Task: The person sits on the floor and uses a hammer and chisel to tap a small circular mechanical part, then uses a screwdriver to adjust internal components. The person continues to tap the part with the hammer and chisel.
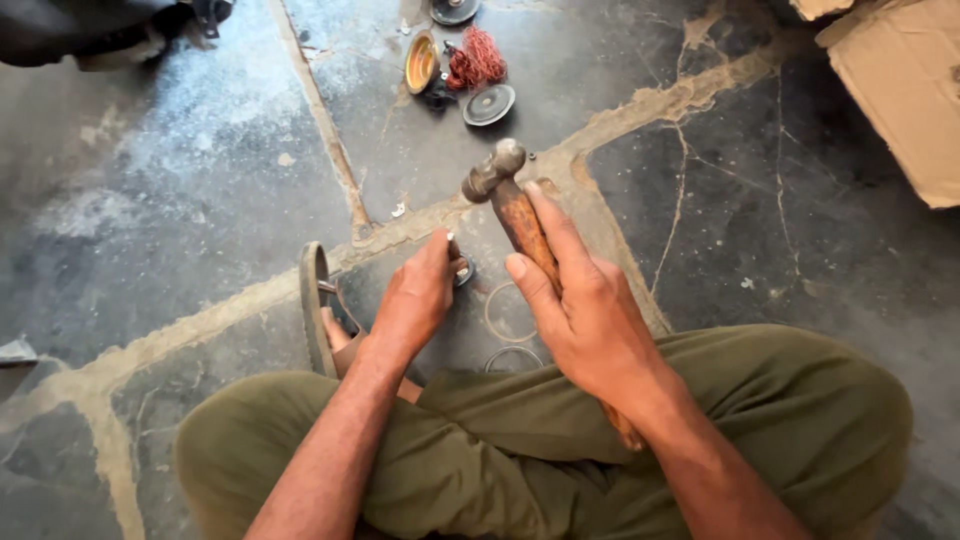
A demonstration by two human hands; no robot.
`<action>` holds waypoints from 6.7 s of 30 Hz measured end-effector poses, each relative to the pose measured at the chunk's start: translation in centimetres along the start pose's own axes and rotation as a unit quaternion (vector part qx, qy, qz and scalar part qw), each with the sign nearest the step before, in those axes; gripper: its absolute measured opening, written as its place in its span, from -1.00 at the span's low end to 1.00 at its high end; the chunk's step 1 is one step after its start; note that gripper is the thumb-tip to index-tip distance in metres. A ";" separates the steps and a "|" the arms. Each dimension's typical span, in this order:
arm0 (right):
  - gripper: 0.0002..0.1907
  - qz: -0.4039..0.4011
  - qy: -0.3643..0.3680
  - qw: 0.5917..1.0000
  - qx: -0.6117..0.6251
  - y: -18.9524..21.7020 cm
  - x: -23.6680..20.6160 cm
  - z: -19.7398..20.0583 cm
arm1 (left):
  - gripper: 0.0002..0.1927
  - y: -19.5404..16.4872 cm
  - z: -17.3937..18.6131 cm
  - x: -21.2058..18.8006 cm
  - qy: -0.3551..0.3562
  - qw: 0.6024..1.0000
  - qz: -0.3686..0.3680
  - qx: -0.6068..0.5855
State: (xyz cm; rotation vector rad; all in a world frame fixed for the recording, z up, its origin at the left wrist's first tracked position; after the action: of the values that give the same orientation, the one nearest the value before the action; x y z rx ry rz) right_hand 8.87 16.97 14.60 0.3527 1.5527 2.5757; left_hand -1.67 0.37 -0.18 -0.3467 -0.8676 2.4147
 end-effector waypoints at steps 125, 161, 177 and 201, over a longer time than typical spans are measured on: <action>-0.36 0.051 0.041 0.997 0.038 -1.0 1.6 -1.3 | -0.84 0.5 -1.9 -0.4 -0.097 0.985 -0.130 0.049; -0.32 -0.111 0.026 0.993 -0.013 -4.0 2.1 -0.6 | -0.91 2.7 -1.8 -0.4 -0.135 0.988 -0.068 0.008; -0.35 0.015 0.026 0.999 -0.012 -2.0 2.1 -0.7 | -0.91 1.9 -1.6 -0.4 -0.125 0.990 -0.059 0.000; -0.35 0.009 0.038 0.999 -0.010 -1.3 1.4 -1.5 | -0.86 1.1 -2.2 -0.4 -0.124 0.987 -0.097 0.022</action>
State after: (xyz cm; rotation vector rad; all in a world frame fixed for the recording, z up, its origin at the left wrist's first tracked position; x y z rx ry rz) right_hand 7.11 16.57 12.98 0.2706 1.5552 2.6465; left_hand -0.87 0.59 -2.55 0.0554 -0.9077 2.3192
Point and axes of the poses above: each hand's wrist, its own x-axis towards the middle knuckle, its own z-axis out of the back of the hand, y = z × x, the point moved 8 cm from there along x, towards the middle knuckle, and after that the axes turned 3 degrees about y, right-handed, at the moved point
